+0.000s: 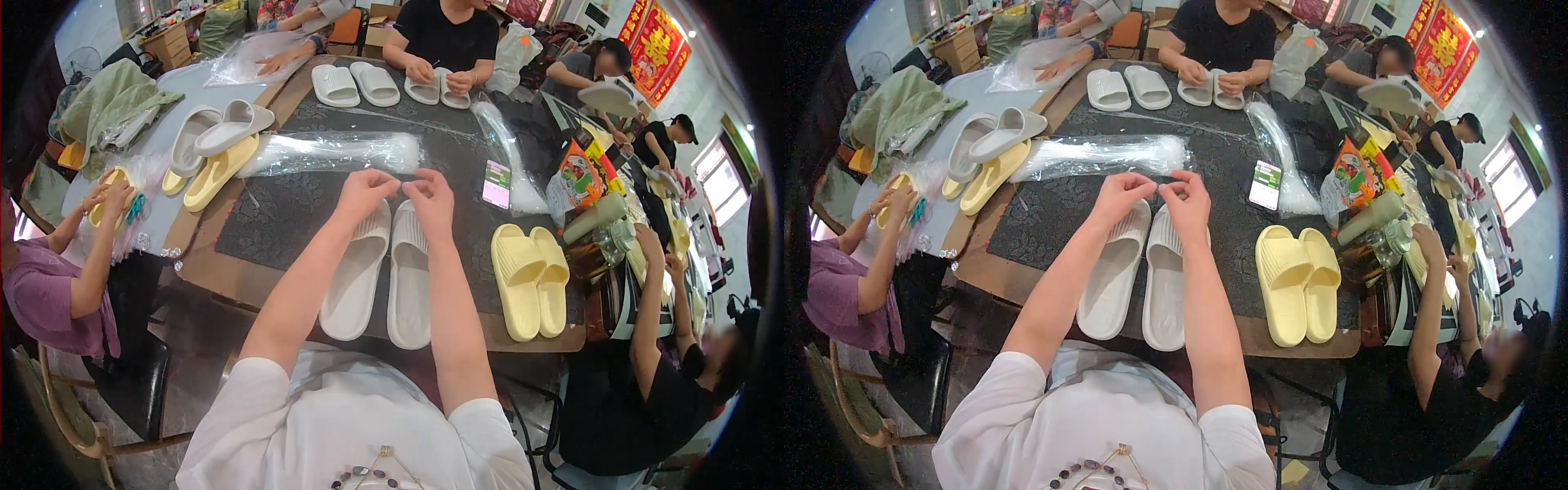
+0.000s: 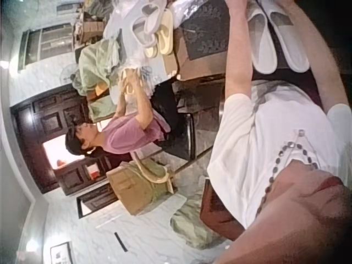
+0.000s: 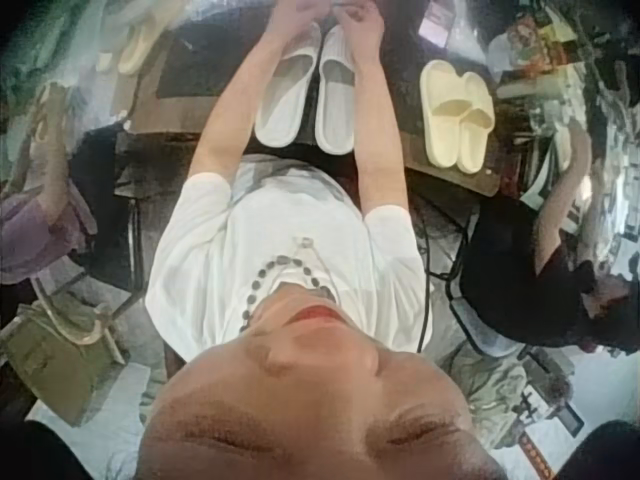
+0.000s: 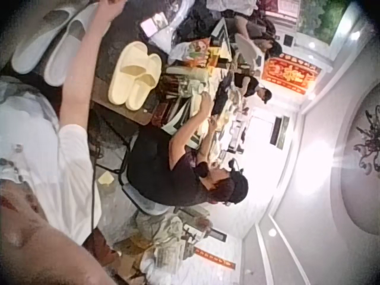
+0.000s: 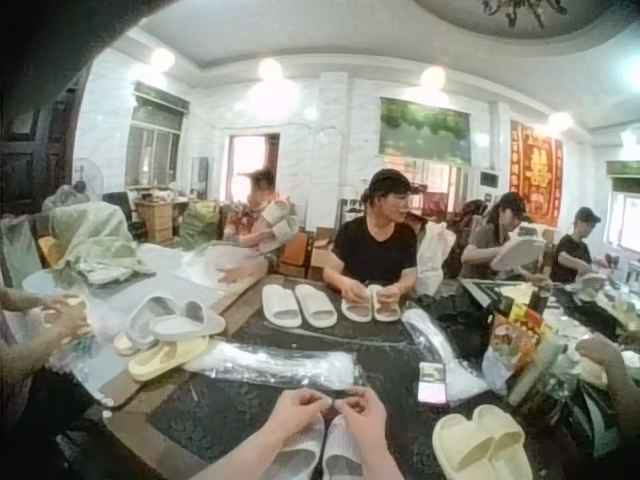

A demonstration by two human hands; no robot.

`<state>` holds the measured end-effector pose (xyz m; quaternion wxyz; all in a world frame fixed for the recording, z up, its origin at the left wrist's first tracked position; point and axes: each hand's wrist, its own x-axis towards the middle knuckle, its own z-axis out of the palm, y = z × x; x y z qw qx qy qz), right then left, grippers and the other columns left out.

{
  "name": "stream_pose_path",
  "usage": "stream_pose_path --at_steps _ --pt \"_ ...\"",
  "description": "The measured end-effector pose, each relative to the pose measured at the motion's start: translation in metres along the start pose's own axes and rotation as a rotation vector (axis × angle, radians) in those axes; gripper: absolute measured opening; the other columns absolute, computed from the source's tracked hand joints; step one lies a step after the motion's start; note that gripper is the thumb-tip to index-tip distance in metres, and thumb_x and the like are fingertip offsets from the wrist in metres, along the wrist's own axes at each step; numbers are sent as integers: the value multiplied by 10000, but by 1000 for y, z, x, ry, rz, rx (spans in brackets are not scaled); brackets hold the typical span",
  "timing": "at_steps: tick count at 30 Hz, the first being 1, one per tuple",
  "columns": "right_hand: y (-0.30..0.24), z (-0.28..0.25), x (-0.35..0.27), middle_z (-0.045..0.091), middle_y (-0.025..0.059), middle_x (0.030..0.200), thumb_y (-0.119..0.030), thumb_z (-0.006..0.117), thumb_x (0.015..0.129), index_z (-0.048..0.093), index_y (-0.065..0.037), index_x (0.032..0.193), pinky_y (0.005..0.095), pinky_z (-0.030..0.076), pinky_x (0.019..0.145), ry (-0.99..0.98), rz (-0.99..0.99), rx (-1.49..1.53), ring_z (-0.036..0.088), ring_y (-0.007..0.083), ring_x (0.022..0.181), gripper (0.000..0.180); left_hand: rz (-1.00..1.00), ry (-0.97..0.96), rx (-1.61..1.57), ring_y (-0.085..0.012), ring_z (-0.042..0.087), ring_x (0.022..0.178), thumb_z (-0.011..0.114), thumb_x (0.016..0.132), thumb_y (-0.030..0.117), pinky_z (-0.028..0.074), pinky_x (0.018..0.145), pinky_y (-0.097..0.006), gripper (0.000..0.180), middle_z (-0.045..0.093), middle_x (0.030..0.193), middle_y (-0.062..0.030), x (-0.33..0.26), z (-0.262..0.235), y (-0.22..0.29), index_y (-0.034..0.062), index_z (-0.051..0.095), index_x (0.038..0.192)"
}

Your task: The person fastens pairs of slippers together by hand using plastic fasteners, threading the tags through the shoes and setting each pair on the table.

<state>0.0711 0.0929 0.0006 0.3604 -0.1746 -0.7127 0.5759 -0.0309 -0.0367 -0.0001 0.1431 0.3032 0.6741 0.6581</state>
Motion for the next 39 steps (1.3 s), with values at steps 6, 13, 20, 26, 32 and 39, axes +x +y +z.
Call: stream_pose_path --at_steps 6,13,20,26,32,39 --pt "-1 -2 0 675 36 827 -106 736 781 586 -25 1130 236 454 653 116 79 -12 570 82 690 389 -2 82 -23 -123 670 762 703 830 182 516 719 -266 228 724 815 -78 3 -1 -4 -4 725 961" --pt "4 1 2 676 50 867 -93 724 803 577 -11 1145 240 461 661 55 64 26 586 86 717 382 15 24 -3 -120 671 779 708 822 178 516 725 -260 236 725 826 -74 0 1 -2 3 727 979" --pt "4 -1 1 672 61 855 -91 710 803 575 -1 1145 251 469 667 -80 -1 15 597 100 734 378 -19 52 -12 -114 665 775 703 823 175 509 727 -263 230 723 820 -66 -2 -1 3 2 734 972" --pt "3 -2 2 674 52 844 -103 720 796 579 6 1151 245 465 683 75 98 41 587 91 725 398 -62 89 -67 -104 654 763 702 824 179 499 714 -260 230 719 816 -54 -2 -1 5 11 737 978" --pt "4 -1 2 673 46 837 -97 707 799 581 3 1158 245 465 687 -89 53 9 584 90 732 393 -30 -40 -125 -108 649 766 707 821 153 498 703 -262 233 712 823 -62 -2 -3 5 -2 726 995" --pt "3 -1 -1 673 49 839 -95 704 799 576 1 1165 247 466 685 -156 -5 53 594 101 733 400 -8 17 -151 -107 642 785 715 819 150 502 728 -270 220 712 837 -68 -1 -2 3 -14 725 967"
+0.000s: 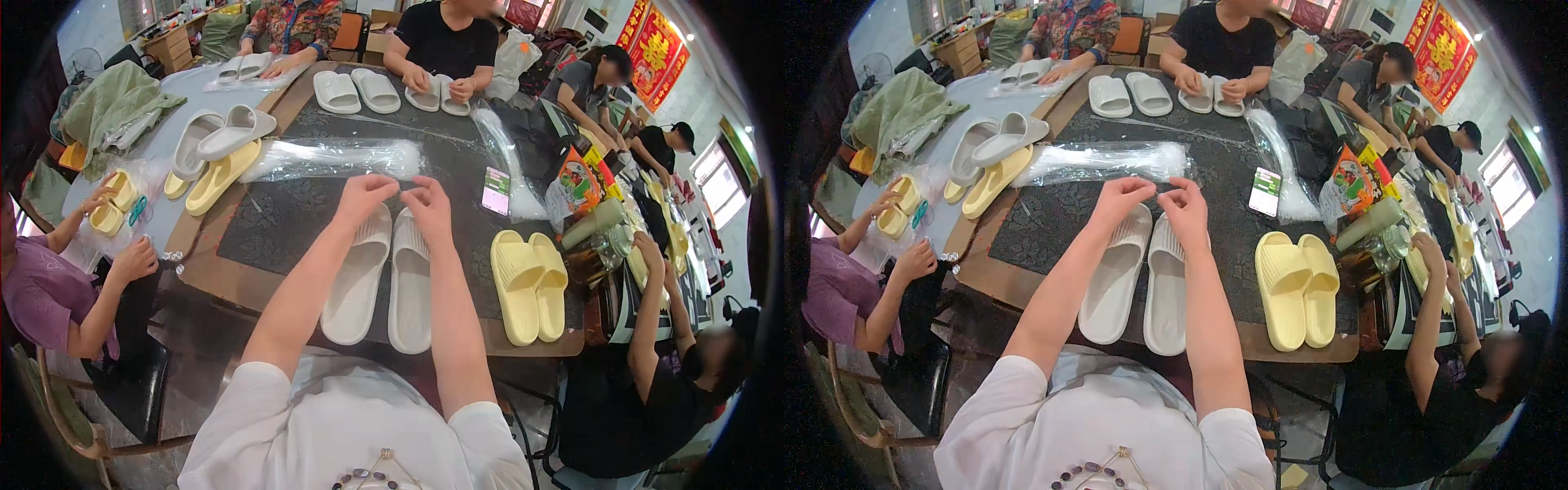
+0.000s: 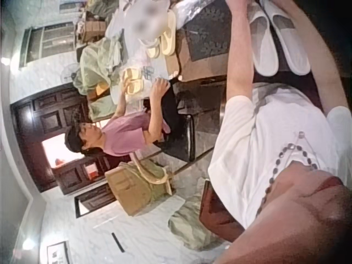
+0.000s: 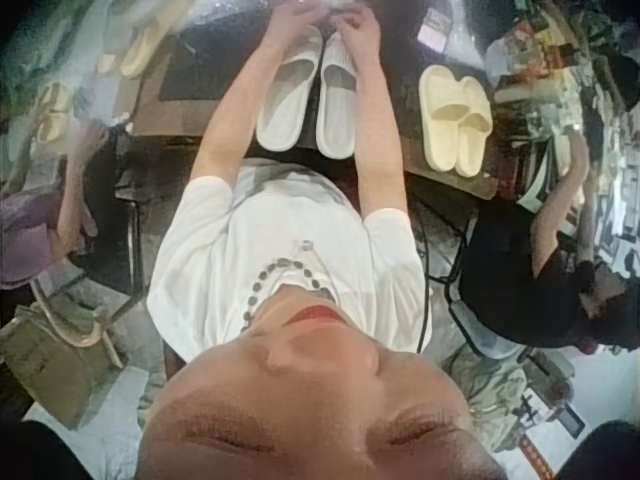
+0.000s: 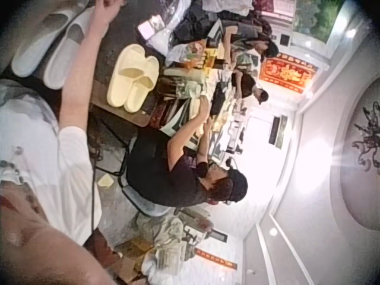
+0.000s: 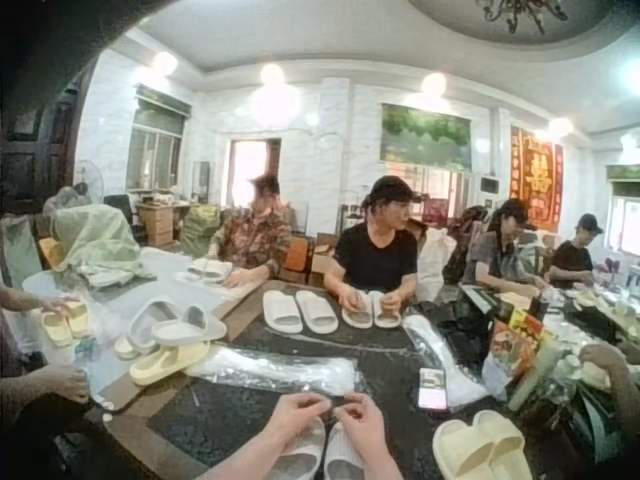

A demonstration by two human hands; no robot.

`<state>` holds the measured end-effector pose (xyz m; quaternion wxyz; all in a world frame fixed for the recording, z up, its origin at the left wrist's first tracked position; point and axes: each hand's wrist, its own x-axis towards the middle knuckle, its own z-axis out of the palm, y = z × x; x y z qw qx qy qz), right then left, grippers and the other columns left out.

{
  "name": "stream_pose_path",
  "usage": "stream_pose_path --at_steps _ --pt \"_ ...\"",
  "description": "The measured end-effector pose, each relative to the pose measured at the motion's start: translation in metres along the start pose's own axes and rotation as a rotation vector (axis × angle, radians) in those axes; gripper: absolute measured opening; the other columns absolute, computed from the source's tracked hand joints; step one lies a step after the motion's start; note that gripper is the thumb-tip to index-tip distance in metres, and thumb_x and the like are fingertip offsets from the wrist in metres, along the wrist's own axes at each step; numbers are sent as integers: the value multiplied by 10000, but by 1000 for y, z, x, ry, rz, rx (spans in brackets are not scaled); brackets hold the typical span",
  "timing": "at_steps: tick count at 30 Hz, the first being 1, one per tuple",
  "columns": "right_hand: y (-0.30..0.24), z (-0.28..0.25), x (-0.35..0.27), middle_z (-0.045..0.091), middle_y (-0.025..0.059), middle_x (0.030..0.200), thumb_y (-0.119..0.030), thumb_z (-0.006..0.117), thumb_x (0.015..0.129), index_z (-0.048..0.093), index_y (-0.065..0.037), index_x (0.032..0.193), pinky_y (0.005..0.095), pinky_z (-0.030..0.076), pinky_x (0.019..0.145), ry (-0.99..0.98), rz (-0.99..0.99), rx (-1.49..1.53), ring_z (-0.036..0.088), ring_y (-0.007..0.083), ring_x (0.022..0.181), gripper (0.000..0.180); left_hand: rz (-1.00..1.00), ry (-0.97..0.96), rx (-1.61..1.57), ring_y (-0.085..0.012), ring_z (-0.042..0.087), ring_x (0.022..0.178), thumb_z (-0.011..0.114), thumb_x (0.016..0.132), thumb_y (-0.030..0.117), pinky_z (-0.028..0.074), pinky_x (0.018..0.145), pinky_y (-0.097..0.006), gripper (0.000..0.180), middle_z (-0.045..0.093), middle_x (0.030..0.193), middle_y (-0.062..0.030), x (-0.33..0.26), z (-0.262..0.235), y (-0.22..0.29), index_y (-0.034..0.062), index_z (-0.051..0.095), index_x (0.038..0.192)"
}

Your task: The person fastens pairs of slippers together by hand using plastic fasteners, threading the tags through the shoes and setting each pair on the table.

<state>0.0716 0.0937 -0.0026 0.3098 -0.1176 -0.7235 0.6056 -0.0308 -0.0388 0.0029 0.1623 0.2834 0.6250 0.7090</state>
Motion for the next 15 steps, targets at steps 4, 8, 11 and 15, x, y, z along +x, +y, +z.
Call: stream_pose_path --at_steps 4,8,11,15 --pt "4 -1 4 668 44 834 -85 698 802 576 -2 1160 245 466 680 43 58 74 592 98 728 387 15 72 67 -104 641 798 727 809 166 501 738 -276 229 717 861 -65 0 -1 2 -1 727 965" --pt "6 -3 5 657 38 822 -95 691 814 591 -16 1131 251 469 676 161 64 0 590 95 719 342 -35 115 58 -108 641 797 735 803 175 496 740 -267 231 716 859 -63 -1 -2 2 7 729 960" --pt "-4 -1 0 653 44 808 -132 691 825 604 -29 1106 274 475 677 185 10 -134 599 129 704 312 -36 102 12 -105 635 791 733 808 179 491 736 -261 224 713 854 -59 0 -3 0 8 729 953" --pt "-43 1 -15 657 75 803 -230 716 827 636 -48 1034 358 493 675 281 -370 -642 613 246 673 286 -37 107 -32 -103 629 801 727 813 179 486 739 -265 216 712 857 -51 3 -6 -6 12 730 949"
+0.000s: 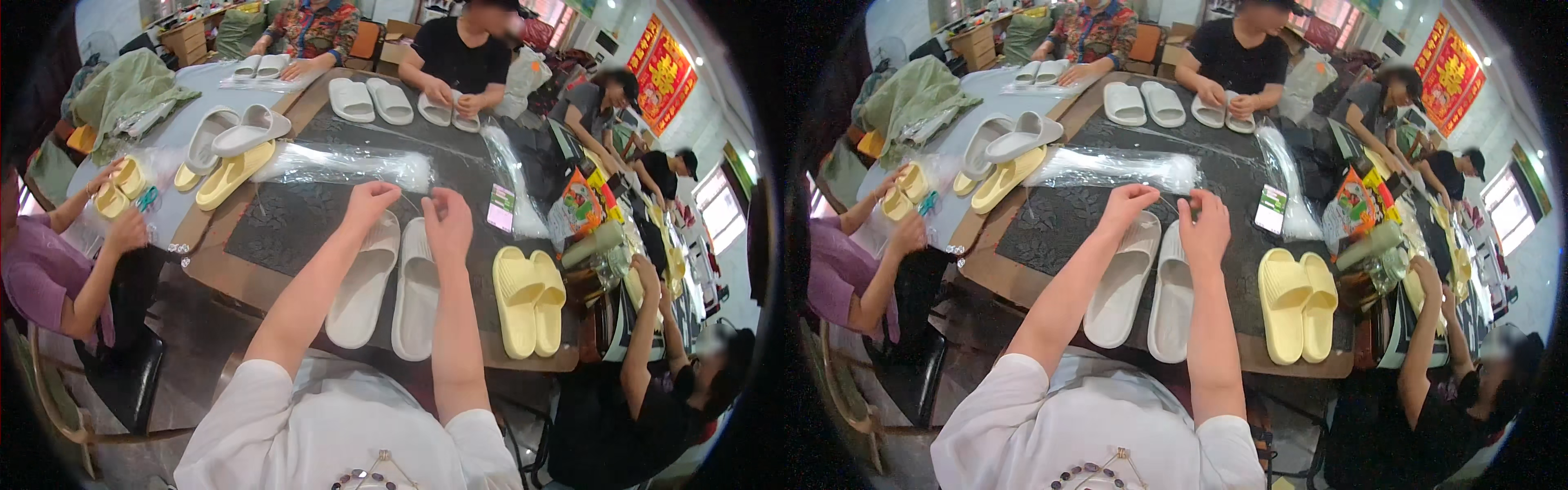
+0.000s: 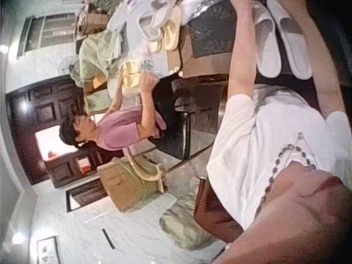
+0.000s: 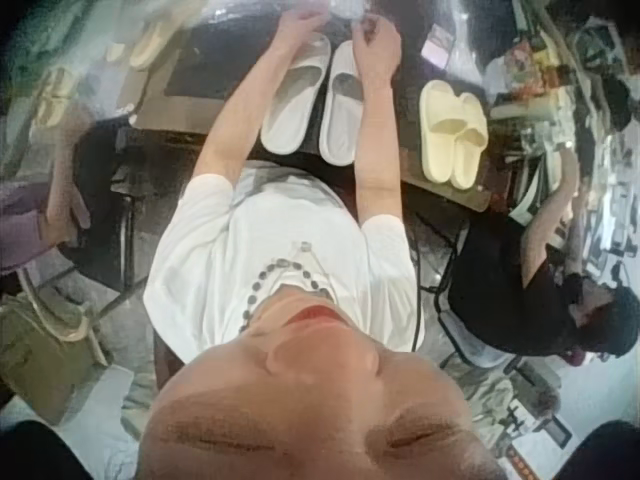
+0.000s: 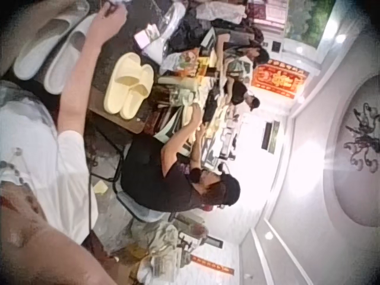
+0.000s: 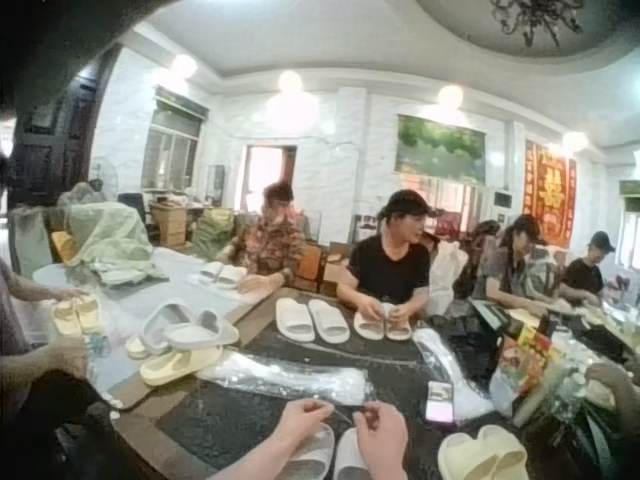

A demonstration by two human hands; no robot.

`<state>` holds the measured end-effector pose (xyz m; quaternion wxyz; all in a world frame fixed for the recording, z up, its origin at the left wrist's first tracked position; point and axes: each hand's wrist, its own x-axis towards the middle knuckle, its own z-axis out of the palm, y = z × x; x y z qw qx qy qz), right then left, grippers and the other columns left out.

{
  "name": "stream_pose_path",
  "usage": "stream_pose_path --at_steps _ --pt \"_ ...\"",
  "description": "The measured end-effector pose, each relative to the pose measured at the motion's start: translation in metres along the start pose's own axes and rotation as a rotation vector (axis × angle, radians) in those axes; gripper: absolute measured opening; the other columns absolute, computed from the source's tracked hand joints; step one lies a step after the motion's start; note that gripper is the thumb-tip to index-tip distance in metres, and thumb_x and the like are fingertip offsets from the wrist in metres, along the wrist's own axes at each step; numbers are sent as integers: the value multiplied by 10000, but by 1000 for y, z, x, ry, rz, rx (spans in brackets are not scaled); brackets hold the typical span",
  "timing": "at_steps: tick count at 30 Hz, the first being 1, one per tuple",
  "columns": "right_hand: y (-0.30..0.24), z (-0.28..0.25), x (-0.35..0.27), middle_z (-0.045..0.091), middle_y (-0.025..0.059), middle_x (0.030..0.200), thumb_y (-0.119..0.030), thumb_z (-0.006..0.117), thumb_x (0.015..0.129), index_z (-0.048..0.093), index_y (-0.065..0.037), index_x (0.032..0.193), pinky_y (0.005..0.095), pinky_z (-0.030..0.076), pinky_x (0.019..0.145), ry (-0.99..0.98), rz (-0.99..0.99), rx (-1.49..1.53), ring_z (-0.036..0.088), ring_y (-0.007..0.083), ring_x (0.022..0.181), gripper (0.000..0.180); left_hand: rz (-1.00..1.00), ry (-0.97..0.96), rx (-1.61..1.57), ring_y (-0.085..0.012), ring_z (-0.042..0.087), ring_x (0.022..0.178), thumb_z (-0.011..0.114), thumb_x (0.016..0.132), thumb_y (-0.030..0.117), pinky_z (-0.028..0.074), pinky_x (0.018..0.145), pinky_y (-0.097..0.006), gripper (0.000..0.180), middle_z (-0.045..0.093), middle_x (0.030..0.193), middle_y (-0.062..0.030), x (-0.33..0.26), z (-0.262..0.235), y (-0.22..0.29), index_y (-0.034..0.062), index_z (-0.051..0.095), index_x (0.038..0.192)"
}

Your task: The person fastens pairs of slippers together by hand using plastic fasteners, threading the tags through the shoes and setting each pair on the table.

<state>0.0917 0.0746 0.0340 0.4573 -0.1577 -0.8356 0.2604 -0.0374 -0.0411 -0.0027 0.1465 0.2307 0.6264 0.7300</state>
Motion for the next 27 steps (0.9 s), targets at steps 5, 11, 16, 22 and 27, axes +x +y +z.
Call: stream_pose_path --at_steps 5,11,16,22,27 --pt "-50 -56 -30 676 123 718 -461 635 854 687 -62 745 446 494 648 -382 141 -251 653 334 679 417 -21 21 -18 -108 631 822 720 818 179 485 768 -268 217 716 879 -47 4 -2 -8 9 728 953" --pt "-66 -52 -71 664 178 656 -597 556 861 708 -44 699 448 515 676 -582 234 -469 674 364 703 596 -34 12 -47 -105 625 838 717 832 178 482 773 -268 219 711 895 -45 4 -2 -8 5 721 966" --pt "-57 -28 -76 653 300 792 -615 572 821 671 91 812 494 495 769 -576 304 -381 654 446 812 713 -78 0 -69 -97 598 880 729 834 201 455 801 -250 264 694 943 -36 -1 -6 4 7 709 1013" --pt "-44 -27 -80 657 298 787 -541 589 822 673 90 792 494 502 763 -550 295 -314 656 447 798 637 33 135 -144 -126 595 917 756 813 285 471 814 -282 427 671 1033 -64 3 -15 15 9 654 1123" --pt "-35 -27 -84 657 304 799 -528 585 825 674 89 787 502 504 774 -479 247 -296 655 450 798 625 436 414 493 -276 610 993 758 774 280 465 900 -379 458 647 1058 -136 -5 -72 35 47 624 1145"
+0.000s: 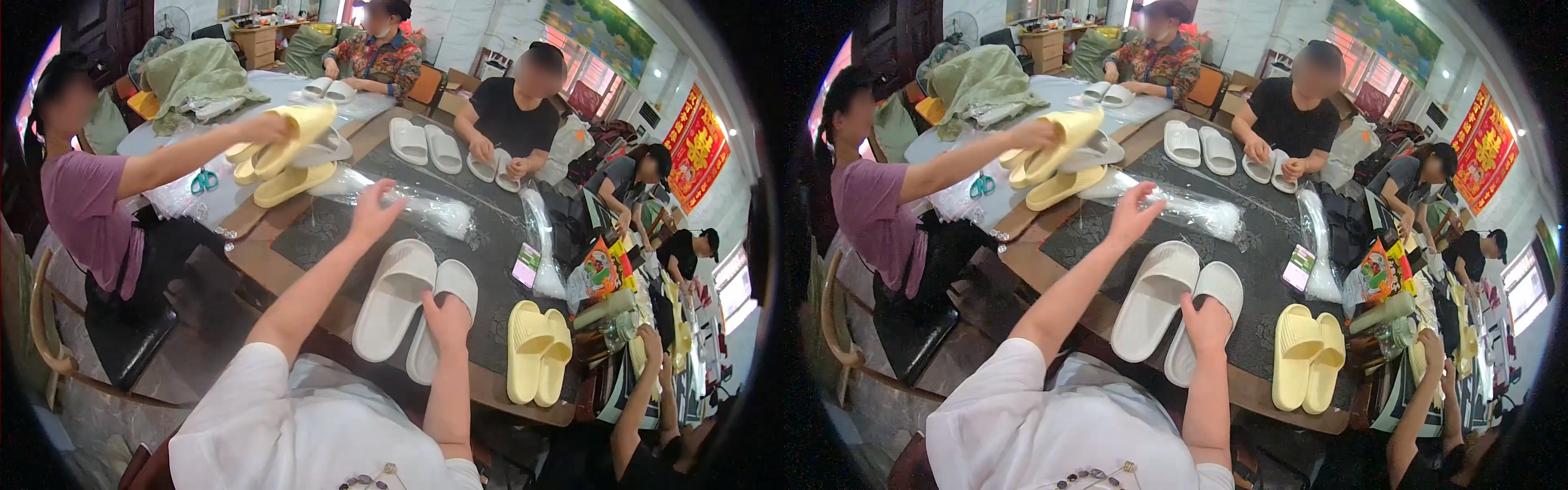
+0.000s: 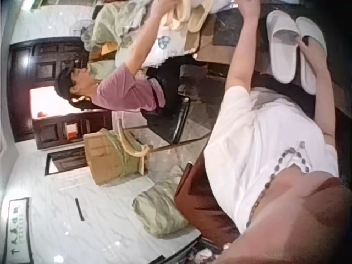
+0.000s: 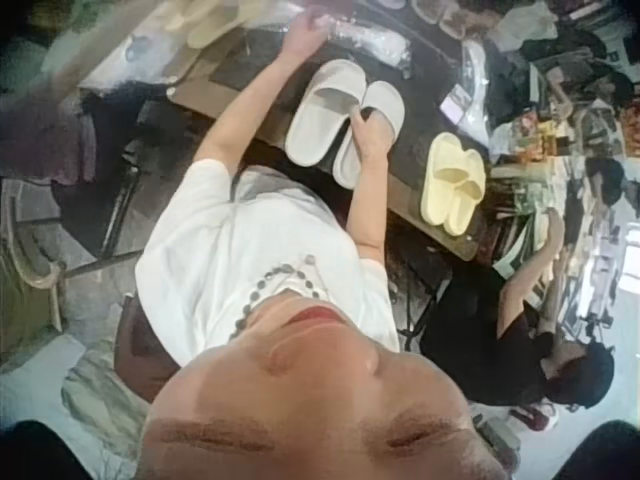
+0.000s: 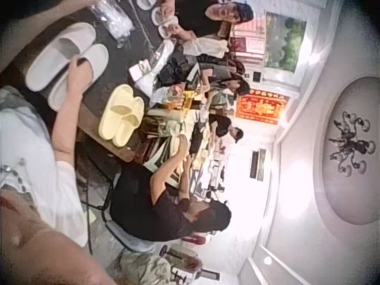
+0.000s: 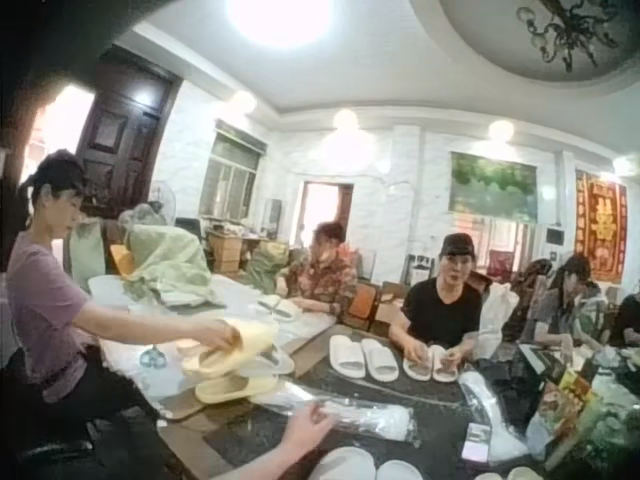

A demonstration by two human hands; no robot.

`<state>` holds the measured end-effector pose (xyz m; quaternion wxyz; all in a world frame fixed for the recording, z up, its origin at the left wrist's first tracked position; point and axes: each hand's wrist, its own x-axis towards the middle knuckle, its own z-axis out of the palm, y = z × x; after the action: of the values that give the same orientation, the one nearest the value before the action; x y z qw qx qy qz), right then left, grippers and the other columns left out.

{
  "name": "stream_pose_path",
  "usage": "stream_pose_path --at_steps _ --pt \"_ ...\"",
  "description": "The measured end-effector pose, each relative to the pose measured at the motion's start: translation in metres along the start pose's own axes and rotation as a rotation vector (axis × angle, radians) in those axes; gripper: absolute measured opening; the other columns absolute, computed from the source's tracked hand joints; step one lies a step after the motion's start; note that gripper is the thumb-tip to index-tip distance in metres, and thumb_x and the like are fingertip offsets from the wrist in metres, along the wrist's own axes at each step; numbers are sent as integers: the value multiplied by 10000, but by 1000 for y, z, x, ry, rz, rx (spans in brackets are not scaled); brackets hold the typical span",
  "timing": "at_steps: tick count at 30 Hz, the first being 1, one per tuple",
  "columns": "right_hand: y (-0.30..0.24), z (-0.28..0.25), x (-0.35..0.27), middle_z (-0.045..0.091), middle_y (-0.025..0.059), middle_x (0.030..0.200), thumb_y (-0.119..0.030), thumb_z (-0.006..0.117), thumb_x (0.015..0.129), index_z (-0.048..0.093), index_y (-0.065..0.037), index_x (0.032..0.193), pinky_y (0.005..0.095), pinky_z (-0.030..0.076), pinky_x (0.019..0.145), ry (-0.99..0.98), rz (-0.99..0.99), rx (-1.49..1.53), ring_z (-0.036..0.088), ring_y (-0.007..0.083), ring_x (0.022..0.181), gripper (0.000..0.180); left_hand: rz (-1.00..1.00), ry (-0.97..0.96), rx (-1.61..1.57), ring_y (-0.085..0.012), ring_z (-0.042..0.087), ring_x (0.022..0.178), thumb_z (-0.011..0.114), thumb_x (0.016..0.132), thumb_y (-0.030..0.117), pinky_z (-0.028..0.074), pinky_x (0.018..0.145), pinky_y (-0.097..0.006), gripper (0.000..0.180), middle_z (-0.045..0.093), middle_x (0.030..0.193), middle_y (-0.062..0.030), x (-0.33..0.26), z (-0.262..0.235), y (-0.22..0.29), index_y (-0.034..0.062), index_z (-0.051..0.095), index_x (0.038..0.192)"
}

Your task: The person fastens pairs of slippers together by hand using plastic fasteners, threading the tags through the shoes and setting each pair on the table.

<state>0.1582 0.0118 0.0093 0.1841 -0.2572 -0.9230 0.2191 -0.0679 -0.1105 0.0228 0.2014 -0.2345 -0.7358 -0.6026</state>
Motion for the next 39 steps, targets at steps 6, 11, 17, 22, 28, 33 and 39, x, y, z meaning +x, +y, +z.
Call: stream_pose_path --at_steps 6,11,17,22,28,33,39 --pt "0 -4 0 656 316 826 -562 596 823 679 97 809 500 503 779 -56 13 49 657 449 819 665 312 35 196 -338 567 1035 701 751 123 423 935 -425 324 627 1037 -140 11 -86 8 64 635 1063" --pt "-4 -8 -2 657 308 819 -570 611 824 677 94 810 491 504 770 -82 29 76 655 447 821 668 352 164 398 -362 494 1120 709 737 127 393 957 -448 336 592 1064 -164 47 -131 -9 84 637 1063" --pt "-1 -5 -2 656 302 808 -581 609 824 666 85 784 490 507 752 -69 18 88 655 441 788 669 199 258 995 -334 443 1242 728 742 372 226 1079 -524 410 620 1189 -159 120 -179 -48 147 693 1083" --pt "-1 -3 -1 656 297 800 -587 603 821 666 82 804 488 506 747 -39 4 52 656 438 783 672 -314 -379 875 -288 495 1258 707 707 532 92 1117 -577 428 675 1119 -192 188 -210 -73 217 775 988" --pt "-4 -8 -3 660 289 824 -580 596 829 664 76 806 476 501 765 -88 30 58 652 433 821 661 -281 -369 454 -202 687 889 752 770 297 525 784 -317 425 725 1006 -129 176 -200 -107 30 717 1099" --pt "-3 -15 -8 653 204 733 -456 632 834 648 7 775 468 491 681 5 -55 172 638 392 727 466 -107 -90 309 -159 622 805 745 811 263 495 725 -302 491 695 929 -99 151 -187 -92 7 645 1217" --pt "11 -53 -44 616 175 652 -381 693 801 611 -3 683 430 471 604 67 -44 155 611 363 636 404 -68 -111 67 -125 566 869 709 862 259 470 762 -284 578 608 989 -57 122 -188 -2 -17 537 1339"
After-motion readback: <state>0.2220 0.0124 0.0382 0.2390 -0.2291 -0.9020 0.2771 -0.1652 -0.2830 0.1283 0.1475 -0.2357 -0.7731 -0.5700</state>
